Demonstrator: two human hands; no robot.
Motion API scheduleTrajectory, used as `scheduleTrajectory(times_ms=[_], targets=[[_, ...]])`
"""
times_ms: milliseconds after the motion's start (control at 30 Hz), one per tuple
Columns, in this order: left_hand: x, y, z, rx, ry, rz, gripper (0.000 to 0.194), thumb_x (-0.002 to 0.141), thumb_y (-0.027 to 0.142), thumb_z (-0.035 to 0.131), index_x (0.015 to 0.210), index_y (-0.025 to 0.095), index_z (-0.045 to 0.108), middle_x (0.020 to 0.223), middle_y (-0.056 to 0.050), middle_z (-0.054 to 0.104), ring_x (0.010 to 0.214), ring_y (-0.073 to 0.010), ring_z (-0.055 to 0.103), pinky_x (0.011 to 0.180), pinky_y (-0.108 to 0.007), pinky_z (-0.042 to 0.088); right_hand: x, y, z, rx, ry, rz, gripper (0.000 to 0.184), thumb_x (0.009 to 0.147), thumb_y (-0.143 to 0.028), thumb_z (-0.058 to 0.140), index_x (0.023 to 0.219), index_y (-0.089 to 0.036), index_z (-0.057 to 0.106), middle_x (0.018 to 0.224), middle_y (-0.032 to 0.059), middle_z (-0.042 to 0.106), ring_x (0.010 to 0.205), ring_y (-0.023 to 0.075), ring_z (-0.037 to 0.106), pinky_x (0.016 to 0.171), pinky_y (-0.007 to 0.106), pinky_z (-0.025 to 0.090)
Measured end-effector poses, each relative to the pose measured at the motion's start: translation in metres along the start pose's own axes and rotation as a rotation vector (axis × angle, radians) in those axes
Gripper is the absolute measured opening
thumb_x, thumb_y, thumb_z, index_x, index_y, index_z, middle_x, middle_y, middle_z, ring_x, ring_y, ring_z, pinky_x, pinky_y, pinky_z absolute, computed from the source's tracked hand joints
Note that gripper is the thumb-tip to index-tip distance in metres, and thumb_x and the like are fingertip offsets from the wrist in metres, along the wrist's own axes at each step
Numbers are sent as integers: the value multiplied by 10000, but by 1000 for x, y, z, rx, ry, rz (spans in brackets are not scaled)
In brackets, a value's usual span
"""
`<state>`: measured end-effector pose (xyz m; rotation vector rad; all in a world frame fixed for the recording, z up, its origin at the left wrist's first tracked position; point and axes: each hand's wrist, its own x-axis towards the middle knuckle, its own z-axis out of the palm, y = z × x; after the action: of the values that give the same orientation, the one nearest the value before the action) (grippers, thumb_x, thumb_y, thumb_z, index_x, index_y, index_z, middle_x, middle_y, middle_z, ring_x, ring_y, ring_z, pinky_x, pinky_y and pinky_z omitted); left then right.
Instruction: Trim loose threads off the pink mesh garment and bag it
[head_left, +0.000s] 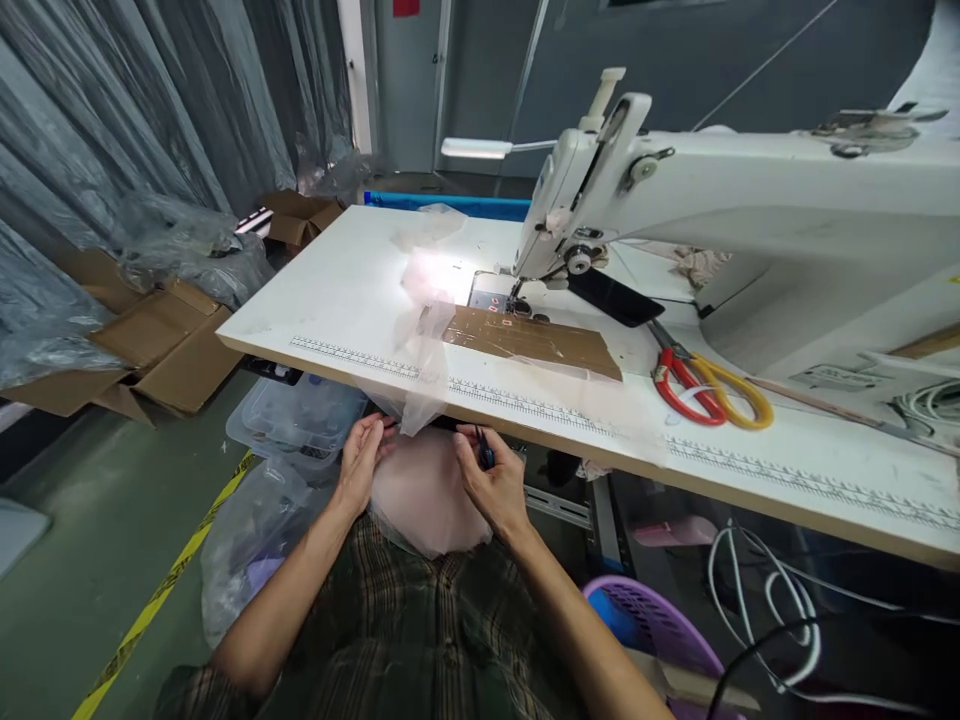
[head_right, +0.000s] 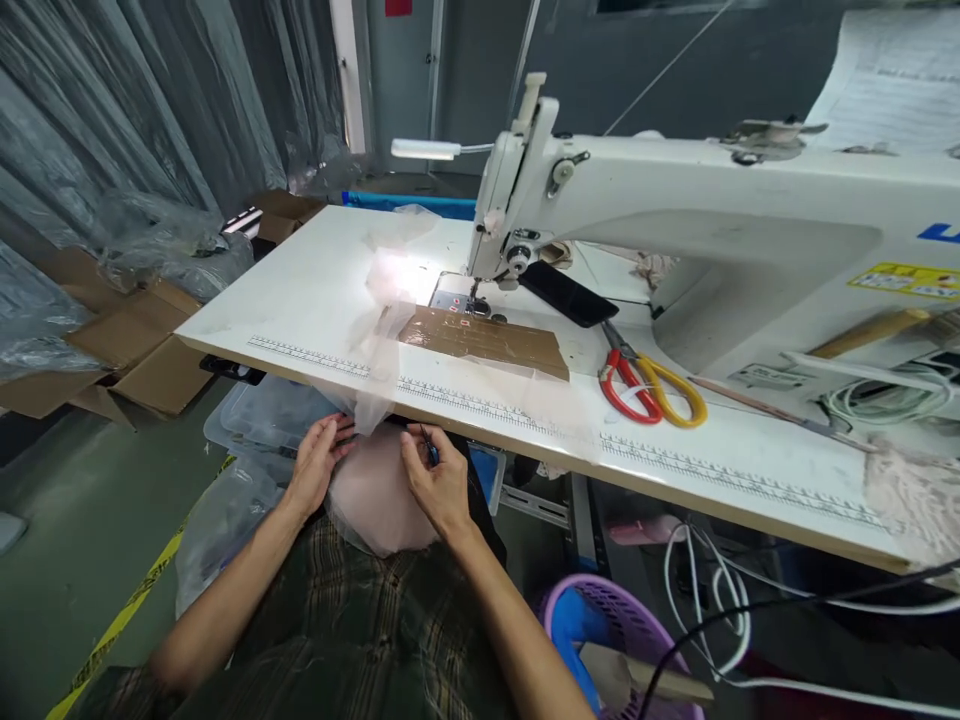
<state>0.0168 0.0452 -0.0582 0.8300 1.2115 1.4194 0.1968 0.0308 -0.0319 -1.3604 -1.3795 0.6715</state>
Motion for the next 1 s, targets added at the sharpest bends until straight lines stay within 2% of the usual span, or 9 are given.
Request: scheduleTrajectory(times_ms=[67, 167, 267, 367, 533, 633, 733, 867, 1000], targets=[[3, 9, 9, -99, -52, -38, 465, 735, 511, 693, 1041, 179, 581, 1040, -100, 672, 923, -186, 647, 784, -305, 514, 6, -10, 12, 13, -20, 2, 336, 808, -459, 601, 938, -158, 675, 734, 45, 683, 560, 144, 549, 583, 273, 483], [1, 20, 13, -72, -115, -33, 453, 657, 415, 786, 992, 153, 631, 891, -68, 699, 817, -161, 648, 758, -273, 499, 10, -16, 17, 56, -12, 40, 345, 821, -490, 586, 845, -163, 694, 762, 63, 710, 648, 176, 612, 651, 296, 503], [-3, 24, 6, 35, -153, 5, 334, 639, 380, 800, 841, 137, 691, 771, -36, 698, 718, -133, 618, 711, -241, 473, 11, -15, 5, 106, 84, 61, 393, 857, -504, 532, 692, -177, 674, 676, 57, 694, 689, 198, 634, 703, 320, 499], [-5, 25, -1, 96, -151, 77, 275, 665, 387, 780, 782, 154, 692, 731, -7, 685, 685, -113, 592, 680, -217, 452, 12, -15, -14, 152, 144, 87, 431, 859, -535, 511, 665, -178, 655, 609, 51, 654, 645, 193, 621, 649, 316, 491], [-8, 29, 6, 177, -200, 85, 296, 680, 394, 763, 809, 172, 616, 684, 10, 658, 632, -116, 588, 602, -203, 437, 17, -31, -27, 175, 39, 64, 411, 866, -513, 501, 683, -174, 644, 573, 33, 610, 555, 150, 560, 517, 260, 435], [-17, 34, 14, 301, -258, 116, 287, 669, 344, 766, 846, 175, 615, 703, 3, 673, 629, -128, 603, 593, -207, 445, 15, -44, -20, 133, -60, -7, 343, 860, -451, 514, 686, -175, 620, 588, 20, 601, 535, 127, 521, 521, 244, 425], [-32, 35, 16, 550, -318, 255, 147, 736, 280, 690, 824, 173, 643, 692, 5, 667, 631, -129, 596, 613, -215, 442, 3, -47, -8, -24, -130, -44, 268, 761, -433, 643, 799, -170, 607, 672, 8, 603, 516, 106, 478, 500, 228, 401], [-56, 26, 11, 787, -249, 390, 91, 759, 243, 633, 705, 172, 649, 618, 14, 638, 594, -124, 578, 609, -222, 426, -19, -35, 6, -164, -122, -31, 253, 738, -390, 665, 830, -173, 577, 709, -1, 610, 472, 84, 444, 477, 220, 376], [-74, 11, 7, 619, -205, 198, 137, 765, 301, 648, 738, 167, 664, 657, -8, 666, 608, -132, 595, 618, -231, 450, -32, -21, 8, -62, -179, -21, 145, 824, -298, 538, 792, -173, 604, 639, -7, 607, 487, 97, 492, 491, 210, 393]])
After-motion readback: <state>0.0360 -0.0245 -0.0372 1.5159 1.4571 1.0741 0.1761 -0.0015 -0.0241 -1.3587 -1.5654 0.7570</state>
